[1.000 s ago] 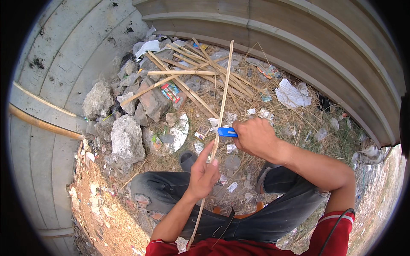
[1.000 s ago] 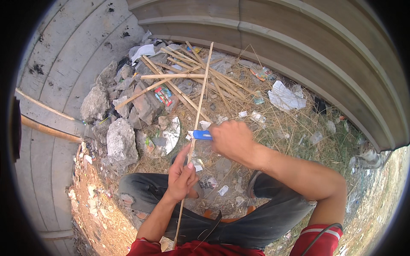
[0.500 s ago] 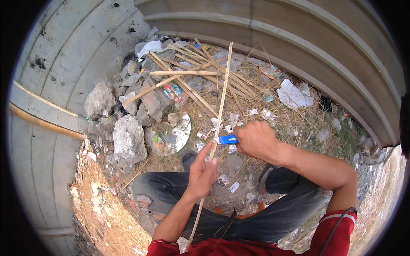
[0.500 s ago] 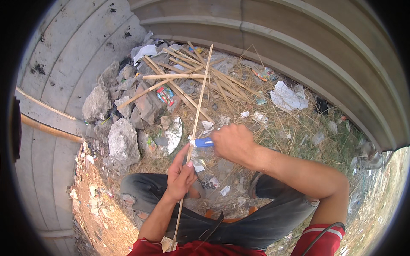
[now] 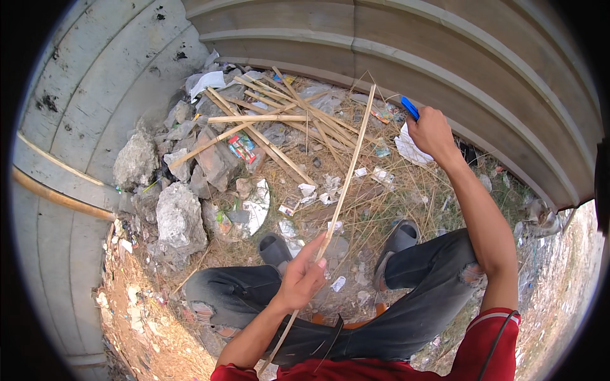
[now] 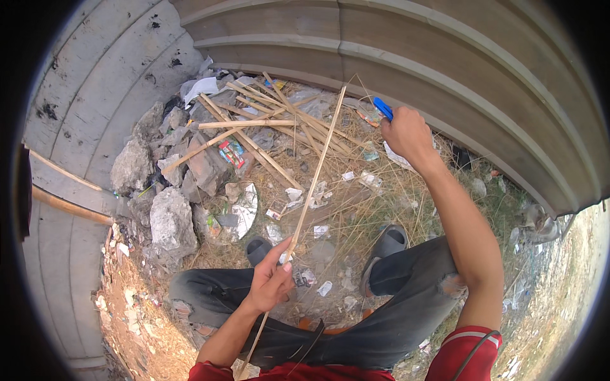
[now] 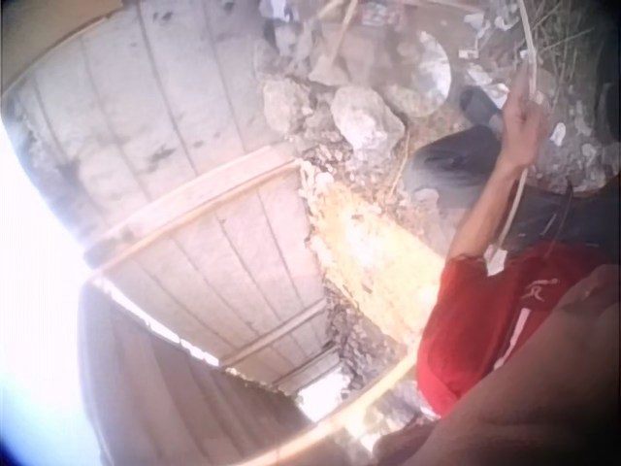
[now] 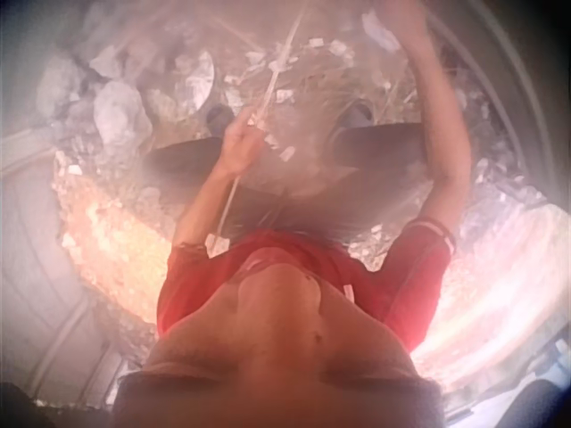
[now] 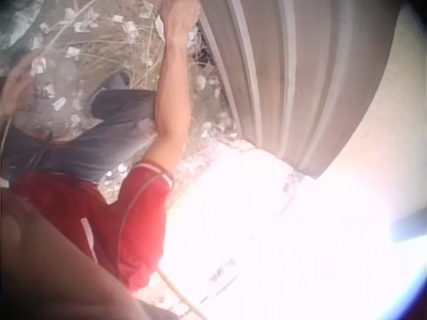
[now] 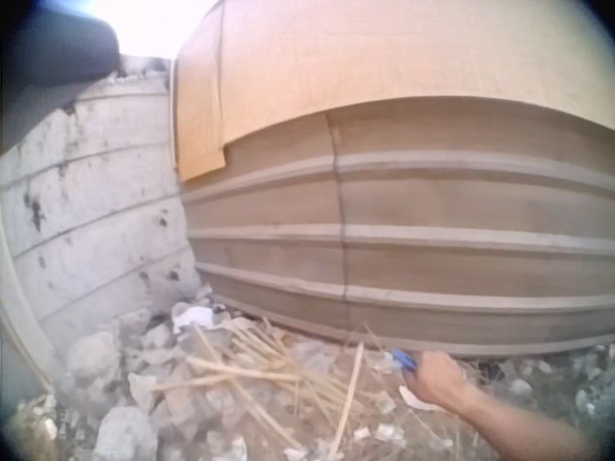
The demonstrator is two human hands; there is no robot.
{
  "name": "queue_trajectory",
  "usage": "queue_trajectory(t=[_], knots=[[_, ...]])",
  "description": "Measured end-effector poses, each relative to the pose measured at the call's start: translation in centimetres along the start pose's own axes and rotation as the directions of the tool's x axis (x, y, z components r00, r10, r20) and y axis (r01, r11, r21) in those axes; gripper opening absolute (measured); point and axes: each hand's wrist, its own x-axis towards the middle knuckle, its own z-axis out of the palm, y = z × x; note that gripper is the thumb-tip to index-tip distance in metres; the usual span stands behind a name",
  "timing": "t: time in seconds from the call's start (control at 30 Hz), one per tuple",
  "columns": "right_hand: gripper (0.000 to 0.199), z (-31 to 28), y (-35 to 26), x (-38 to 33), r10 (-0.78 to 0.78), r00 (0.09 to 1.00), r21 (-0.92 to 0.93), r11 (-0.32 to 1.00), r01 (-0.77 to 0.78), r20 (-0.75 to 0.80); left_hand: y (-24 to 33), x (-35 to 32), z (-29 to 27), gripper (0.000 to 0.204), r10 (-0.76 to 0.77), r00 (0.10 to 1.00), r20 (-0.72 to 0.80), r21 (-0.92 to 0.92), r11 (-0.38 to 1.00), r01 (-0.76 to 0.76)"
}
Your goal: The person sits on the ground and uses a blue utility knife to shave thin strips of bamboo. They hold the bamboo stick in one hand and scrape the blade along its length to remove the outer layer, occasionally switching to a larger knife to split the stick.
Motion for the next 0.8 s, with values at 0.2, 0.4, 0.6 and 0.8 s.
queue_trajectory(t=[0.2, 0.4, 0.6, 0.8], knots=[[0.022, -0.4, -5.9, -5.5, -0.311, 0.921, 0.086, 0.950, 0.299, 0.234, 1.0, 0.8, 0.0, 0.056, 0.005, 1.000, -0.029, -0.093, 0.996, -0.008], [0.020, 2.1, -8.1, -8.8, -0.444, 0.848, 0.112, 0.896, 0.431, 0.288, 2.5, 0.7, -0.5, 0.057, -0.081, 0.996, -0.040, -0.157, 0.985, 0.073], [0.026, 1.3, -0.3, 0.5, -0.037, 0.998, -0.086, 0.995, 0.041, 0.045, 0.3, 0.3, -0.3, 0.054, -0.129, 0.986, 0.104, -0.124, 0.982, 0.141], [0.028, -0.7, 3.5, 2.0, 0.110, 0.991, -0.064, 0.991, -0.115, -0.078, 0.1, 0.1, 0.3, 0.057, -0.090, 0.992, 0.089, -0.025, 0.995, 0.092]])
